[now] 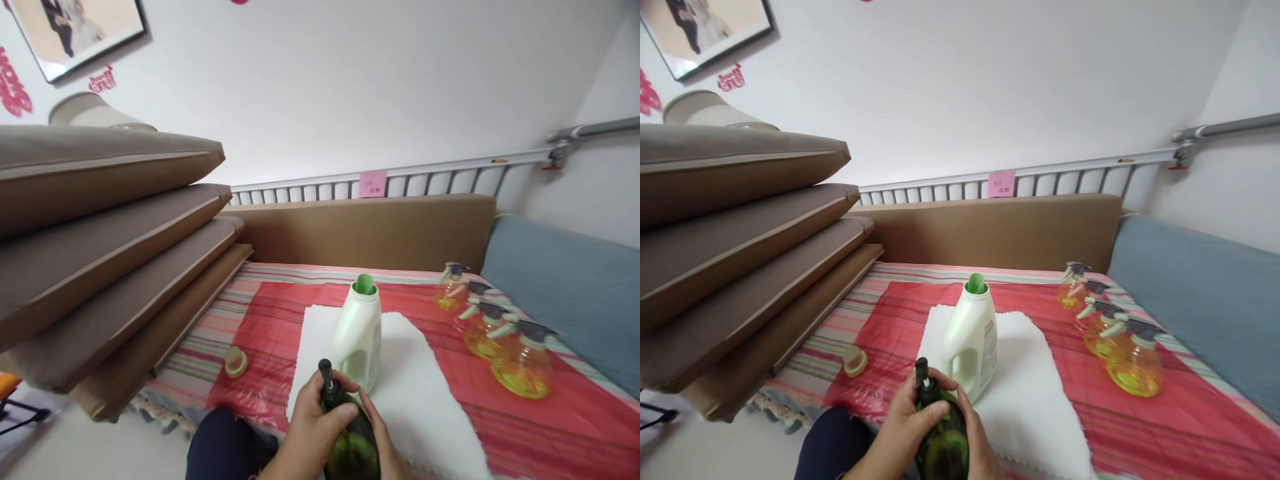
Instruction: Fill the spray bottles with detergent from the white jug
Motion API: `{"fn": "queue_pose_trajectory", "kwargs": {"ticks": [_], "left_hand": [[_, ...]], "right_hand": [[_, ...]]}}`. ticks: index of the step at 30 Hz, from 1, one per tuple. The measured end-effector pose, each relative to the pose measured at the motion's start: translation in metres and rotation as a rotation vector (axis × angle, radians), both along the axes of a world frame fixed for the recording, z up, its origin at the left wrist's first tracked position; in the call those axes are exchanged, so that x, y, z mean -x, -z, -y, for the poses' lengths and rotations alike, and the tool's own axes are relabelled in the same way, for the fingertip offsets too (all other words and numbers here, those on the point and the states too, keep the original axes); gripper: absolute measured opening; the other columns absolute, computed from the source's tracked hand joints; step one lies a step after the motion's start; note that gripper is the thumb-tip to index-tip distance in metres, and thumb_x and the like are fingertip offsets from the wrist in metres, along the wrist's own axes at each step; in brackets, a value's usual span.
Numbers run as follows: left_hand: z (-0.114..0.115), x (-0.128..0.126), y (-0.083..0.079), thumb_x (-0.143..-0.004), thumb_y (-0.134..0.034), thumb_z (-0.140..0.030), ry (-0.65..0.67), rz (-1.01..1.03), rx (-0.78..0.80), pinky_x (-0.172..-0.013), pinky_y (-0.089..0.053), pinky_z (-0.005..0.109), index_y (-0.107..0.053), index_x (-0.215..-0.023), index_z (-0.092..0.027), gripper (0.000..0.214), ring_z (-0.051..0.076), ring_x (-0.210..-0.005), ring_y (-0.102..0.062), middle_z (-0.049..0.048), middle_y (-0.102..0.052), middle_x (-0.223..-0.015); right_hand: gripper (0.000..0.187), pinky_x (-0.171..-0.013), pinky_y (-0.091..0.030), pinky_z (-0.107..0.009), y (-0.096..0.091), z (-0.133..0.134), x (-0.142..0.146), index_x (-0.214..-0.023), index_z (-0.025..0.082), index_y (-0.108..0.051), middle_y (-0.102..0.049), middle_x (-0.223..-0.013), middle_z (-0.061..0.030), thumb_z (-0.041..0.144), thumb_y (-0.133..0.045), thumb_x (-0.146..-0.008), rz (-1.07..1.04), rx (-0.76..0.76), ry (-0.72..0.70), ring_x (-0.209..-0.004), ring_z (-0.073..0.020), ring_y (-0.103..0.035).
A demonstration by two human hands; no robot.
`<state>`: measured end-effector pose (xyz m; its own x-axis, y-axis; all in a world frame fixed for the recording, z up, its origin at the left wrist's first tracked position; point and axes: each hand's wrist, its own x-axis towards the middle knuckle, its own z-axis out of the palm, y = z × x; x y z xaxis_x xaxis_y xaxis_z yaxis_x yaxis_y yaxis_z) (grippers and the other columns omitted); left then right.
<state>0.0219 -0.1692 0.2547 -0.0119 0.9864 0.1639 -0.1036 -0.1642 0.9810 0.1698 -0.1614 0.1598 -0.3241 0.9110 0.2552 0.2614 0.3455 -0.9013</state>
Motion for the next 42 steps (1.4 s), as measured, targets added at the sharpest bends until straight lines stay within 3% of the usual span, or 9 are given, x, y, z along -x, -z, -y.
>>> {"fn": "queue_pose_trajectory", "kwargs": {"ticks": [5, 12, 16, 21, 25, 31, 36, 39, 42], "left_hand": [[-0.002, 0.021, -0.021, -0.082, -0.058, -0.036, 0.307, 0.027, 0.033, -0.089, -0.04, 0.033, -0.066, -0.107, -0.019, 0.031, 0.022, -0.097, -0.056, 0.0073, -0.066, -0.099], [0.003, 0.033, -0.038, -0.072, -0.07, -0.03, 0.483, 0.051, 0.046, -0.084, -0.043, 0.031, -0.065, -0.11, -0.02, 0.04, 0.022, -0.093, -0.06, 0.0069, -0.068, -0.1], [0.002, 0.025, -0.025, -0.07, -0.072, -0.029, 0.37, 0.119, 0.044, -0.081, -0.045, 0.031, -0.069, -0.1, -0.018, 0.032, 0.022, -0.088, -0.06, 0.0062, -0.069, -0.091], [0.002, 0.015, -0.011, -0.071, -0.071, -0.028, -0.006, -0.007, -0.004, -0.091, -0.041, 0.034, -0.064, -0.108, -0.022, 0.038, 0.024, -0.101, -0.056, 0.0059, -0.066, -0.104], [0.0, 0.021, -0.016, -0.077, -0.065, -0.03, 0.183, -0.041, -0.004, -0.099, -0.036, 0.037, -0.061, -0.115, -0.023, 0.04, 0.025, -0.111, -0.053, 0.0066, -0.064, -0.114], [-0.006, 0.021, -0.014, -0.05, -0.085, -0.028, -0.052, -0.019, -0.023, -0.094, -0.039, 0.037, -0.068, -0.101, -0.02, 0.054, 0.026, -0.101, -0.056, 0.0065, -0.067, -0.1], [-0.003, 0.019, -0.016, -0.069, -0.072, -0.028, 0.199, 0.112, 0.038, -0.095, -0.039, 0.038, -0.062, -0.114, -0.023, 0.046, 0.025, -0.108, -0.055, 0.0084, -0.065, -0.112], [-0.006, 0.018, -0.014, -0.056, -0.081, -0.024, 0.004, 0.008, 0.054, -0.088, -0.042, 0.037, -0.071, -0.091, -0.017, 0.037, 0.026, -0.092, -0.06, 0.0071, -0.069, -0.087], [-0.006, 0.017, -0.013, -0.057, -0.08, -0.025, -0.032, -0.033, 0.028, -0.089, -0.041, 0.036, -0.068, -0.1, -0.019, 0.046, 0.026, -0.098, -0.057, 0.0072, -0.067, -0.096]], "right_hand": [[0.085, -0.099, -0.042, -0.044, 0.007, -0.005, 0.002, -0.143, 0.027, -0.023, -0.045, -0.138, -0.0115, 0.041, -0.068, -0.072, -0.064, 0.181, -0.025, -0.121, -0.0315, -0.048], [0.072, -0.093, -0.045, -0.048, 0.001, -0.021, 0.024, -0.132, 0.029, -0.045, -0.056, -0.128, -0.0093, 0.039, -0.072, -0.066, -0.057, 0.21, -0.084, -0.115, -0.0361, -0.052], [0.086, -0.102, -0.037, -0.047, -0.014, -0.011, 0.02, -0.137, 0.023, -0.036, -0.043, -0.14, -0.0108, 0.029, -0.073, -0.06, -0.048, 0.123, -0.137, -0.128, -0.033, -0.038], [0.097, -0.106, -0.033, -0.043, -0.025, 0.007, 0.005, -0.142, 0.019, -0.014, -0.033, -0.145, -0.012, 0.014, -0.061, -0.058, 0.107, -0.042, 0.059, -0.131, -0.0279, -0.033], [0.097, -0.106, -0.034, -0.043, -0.027, 0.007, 0.004, -0.142, 0.018, -0.012, -0.034, -0.144, -0.0131, 0.014, -0.06, -0.058, 0.126, -0.006, 0.061, -0.13, -0.0275, -0.035], [0.097, -0.107, -0.031, -0.044, -0.028, 0.008, 0.005, -0.141, 0.017, -0.014, -0.03, -0.145, -0.0151, 0.013, -0.061, -0.055, 0.145, 0.014, 0.053, -0.133, -0.0284, -0.031], [0.098, -0.106, -0.032, -0.045, -0.027, 0.01, 0.004, -0.141, 0.02, -0.012, -0.032, -0.145, -0.0142, 0.01, -0.06, -0.056, 0.134, 0.025, 0.058, -0.132, -0.0287, -0.032], [0.099, -0.106, -0.031, -0.046, -0.025, 0.01, 0.004, -0.141, 0.02, -0.013, -0.032, -0.145, -0.0143, 0.009, -0.061, -0.055, 0.13, 0.01, 0.042, -0.133, -0.0295, -0.03], [0.097, -0.106, -0.032, -0.046, -0.022, 0.01, 0.003, -0.14, 0.019, -0.015, -0.032, -0.145, -0.0145, 0.01, -0.062, -0.056, 0.13, 0.004, 0.038, -0.132, -0.0303, -0.031]]}}
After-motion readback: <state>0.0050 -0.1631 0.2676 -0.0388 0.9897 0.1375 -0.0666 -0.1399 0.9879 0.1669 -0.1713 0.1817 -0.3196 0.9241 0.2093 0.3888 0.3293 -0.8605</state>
